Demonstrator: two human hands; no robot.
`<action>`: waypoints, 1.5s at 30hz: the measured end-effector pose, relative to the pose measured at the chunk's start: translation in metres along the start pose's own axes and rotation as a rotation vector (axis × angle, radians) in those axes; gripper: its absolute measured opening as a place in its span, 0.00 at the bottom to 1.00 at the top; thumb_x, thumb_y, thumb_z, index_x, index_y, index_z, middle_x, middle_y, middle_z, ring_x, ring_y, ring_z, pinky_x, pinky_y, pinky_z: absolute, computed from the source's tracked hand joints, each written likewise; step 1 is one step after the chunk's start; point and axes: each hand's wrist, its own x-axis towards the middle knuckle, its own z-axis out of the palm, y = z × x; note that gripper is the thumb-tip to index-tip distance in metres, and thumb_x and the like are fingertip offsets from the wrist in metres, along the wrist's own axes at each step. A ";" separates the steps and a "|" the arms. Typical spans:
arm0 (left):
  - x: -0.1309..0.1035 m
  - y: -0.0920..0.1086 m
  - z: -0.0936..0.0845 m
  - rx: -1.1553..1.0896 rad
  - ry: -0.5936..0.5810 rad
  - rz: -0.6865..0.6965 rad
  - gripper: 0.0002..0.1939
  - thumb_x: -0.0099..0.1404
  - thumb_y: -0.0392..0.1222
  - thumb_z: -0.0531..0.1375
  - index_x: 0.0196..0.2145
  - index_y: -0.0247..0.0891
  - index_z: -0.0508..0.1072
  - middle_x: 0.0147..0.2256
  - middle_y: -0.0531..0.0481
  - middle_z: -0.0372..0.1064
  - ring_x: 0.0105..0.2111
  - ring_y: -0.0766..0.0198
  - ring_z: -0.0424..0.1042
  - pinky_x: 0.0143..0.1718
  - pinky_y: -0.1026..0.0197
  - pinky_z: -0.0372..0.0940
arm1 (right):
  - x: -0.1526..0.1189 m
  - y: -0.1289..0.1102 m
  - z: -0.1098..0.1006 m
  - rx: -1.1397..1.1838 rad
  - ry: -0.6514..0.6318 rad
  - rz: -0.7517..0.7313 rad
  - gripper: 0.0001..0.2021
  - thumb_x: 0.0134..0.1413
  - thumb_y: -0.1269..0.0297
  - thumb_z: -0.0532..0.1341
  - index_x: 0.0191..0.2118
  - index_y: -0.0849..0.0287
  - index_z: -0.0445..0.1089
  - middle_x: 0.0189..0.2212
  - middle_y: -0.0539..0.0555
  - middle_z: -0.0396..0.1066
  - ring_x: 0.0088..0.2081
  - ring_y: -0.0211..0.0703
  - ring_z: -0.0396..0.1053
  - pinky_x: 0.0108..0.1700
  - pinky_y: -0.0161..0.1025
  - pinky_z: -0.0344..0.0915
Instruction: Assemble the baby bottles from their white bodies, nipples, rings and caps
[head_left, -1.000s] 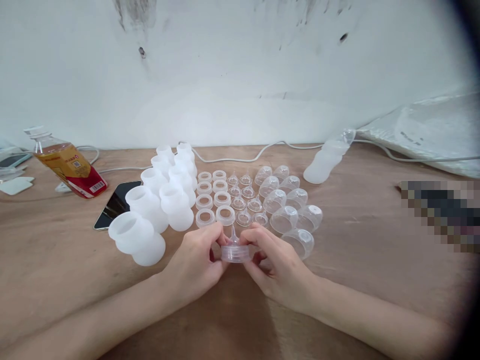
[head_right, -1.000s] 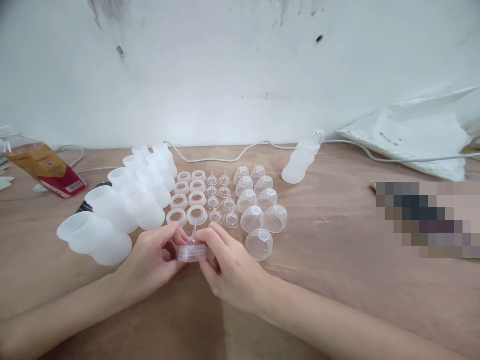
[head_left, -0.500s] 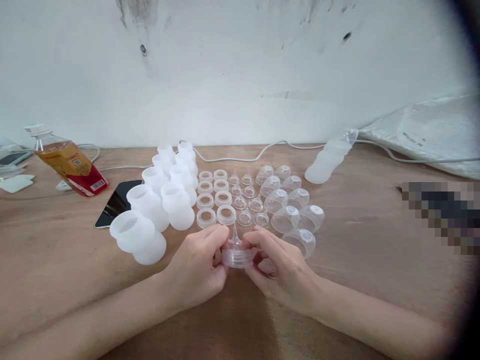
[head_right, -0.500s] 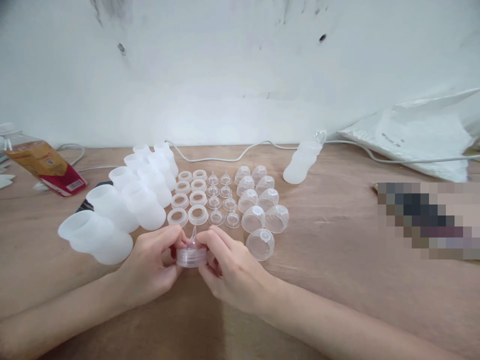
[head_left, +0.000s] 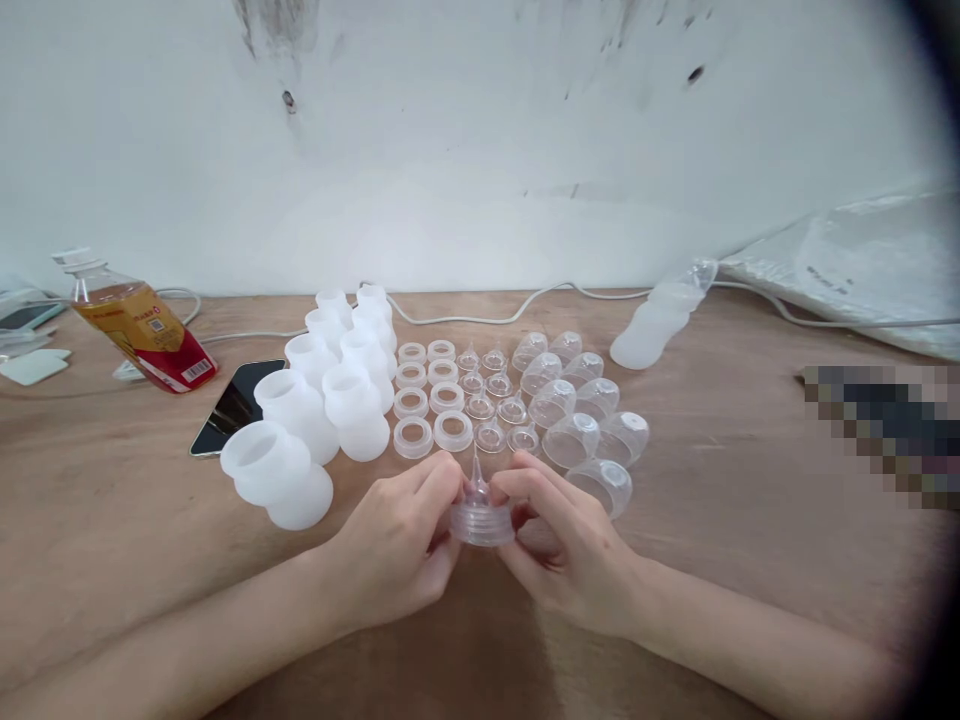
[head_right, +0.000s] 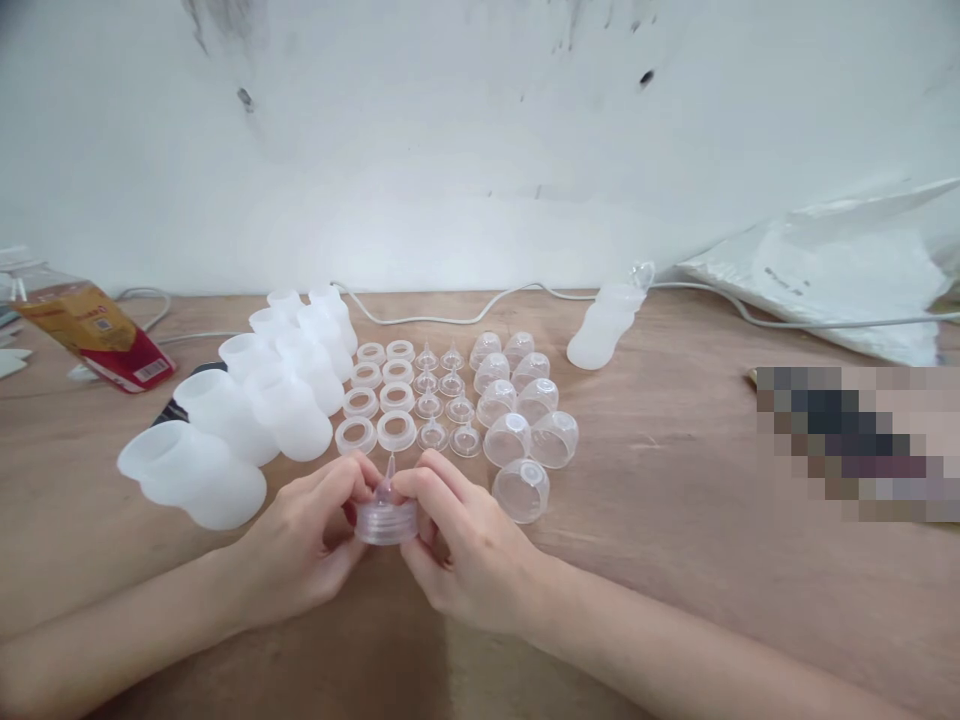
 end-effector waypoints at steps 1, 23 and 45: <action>0.000 0.001 0.000 -0.011 -0.012 -0.005 0.11 0.51 0.26 0.50 0.29 0.40 0.52 0.31 0.52 0.60 0.26 0.68 0.61 0.24 0.66 0.57 | 0.000 0.000 0.000 0.011 -0.003 -0.003 0.15 0.44 0.80 0.49 0.39 0.56 0.52 0.28 0.48 0.53 0.19 0.27 0.53 0.18 0.27 0.57; 0.013 0.008 -0.002 -0.648 0.091 -0.387 0.08 0.58 0.44 0.57 0.30 0.36 0.70 0.30 0.50 0.67 0.30 0.65 0.66 0.32 0.64 0.62 | 0.004 0.006 -0.005 -0.181 0.003 -0.091 0.12 0.48 0.78 0.48 0.39 0.57 0.50 0.25 0.49 0.61 0.23 0.33 0.60 0.23 0.29 0.59; 0.016 0.009 -0.003 -0.862 0.239 -0.543 0.10 0.57 0.44 0.59 0.26 0.34 0.73 0.26 0.52 0.68 0.27 0.69 0.65 0.30 0.67 0.61 | 0.015 -0.009 0.006 0.767 -0.008 0.654 0.08 0.50 0.67 0.56 0.36 0.57 0.55 0.30 0.51 0.65 0.30 0.37 0.67 0.23 0.32 0.68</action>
